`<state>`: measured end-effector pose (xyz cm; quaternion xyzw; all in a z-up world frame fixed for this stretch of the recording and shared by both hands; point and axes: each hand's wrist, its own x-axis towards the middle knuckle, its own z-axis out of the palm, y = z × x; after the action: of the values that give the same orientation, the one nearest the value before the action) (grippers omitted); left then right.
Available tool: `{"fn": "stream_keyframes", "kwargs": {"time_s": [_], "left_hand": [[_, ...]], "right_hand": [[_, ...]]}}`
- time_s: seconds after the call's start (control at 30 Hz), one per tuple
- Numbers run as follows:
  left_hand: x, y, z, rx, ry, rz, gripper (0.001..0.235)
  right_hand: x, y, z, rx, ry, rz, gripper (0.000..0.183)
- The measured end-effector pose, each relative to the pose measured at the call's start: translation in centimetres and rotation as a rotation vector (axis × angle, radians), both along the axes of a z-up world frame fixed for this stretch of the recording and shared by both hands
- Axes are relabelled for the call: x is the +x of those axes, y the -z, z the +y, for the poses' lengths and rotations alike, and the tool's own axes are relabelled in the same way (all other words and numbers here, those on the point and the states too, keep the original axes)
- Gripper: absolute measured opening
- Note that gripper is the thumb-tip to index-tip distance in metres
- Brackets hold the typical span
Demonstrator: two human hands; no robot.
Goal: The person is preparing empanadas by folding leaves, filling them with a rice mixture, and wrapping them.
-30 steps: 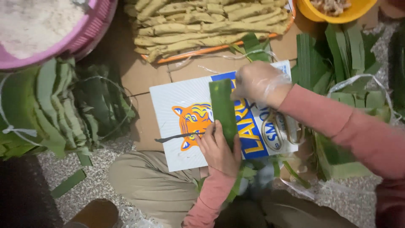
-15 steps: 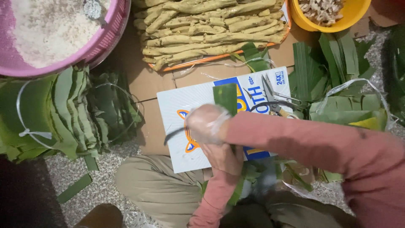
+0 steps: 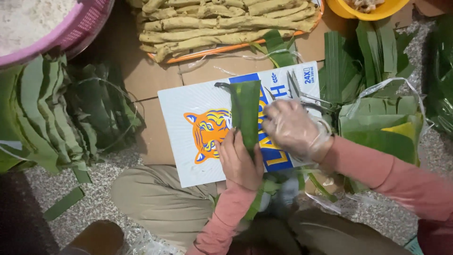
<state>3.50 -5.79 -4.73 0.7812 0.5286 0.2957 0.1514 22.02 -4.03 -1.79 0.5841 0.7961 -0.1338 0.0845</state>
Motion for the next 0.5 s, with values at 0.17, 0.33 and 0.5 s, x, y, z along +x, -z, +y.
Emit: {"fn": "stream_keyframes", "kwargs": {"time_s": [0.17,0.33,0.5], "left_hand": [[0.2,-0.3,0.2,0.01,-0.01,-0.021,0.05],[0.7,-0.4,-0.2,-0.034,-0.052,-0.02,0.049],[1.0,0.3,-0.6,-0.079,-0.104,0.047,0.047]], "right_hand": [[-2.7,-2.5,-0.9,0.188,-0.154,-0.201,0.005],[-2.2,-5.4,1.2,-0.483,0.339,0.437,0.022],[-1.9,-7.3,3.1,-0.58,0.262,0.659,0.037]]}}
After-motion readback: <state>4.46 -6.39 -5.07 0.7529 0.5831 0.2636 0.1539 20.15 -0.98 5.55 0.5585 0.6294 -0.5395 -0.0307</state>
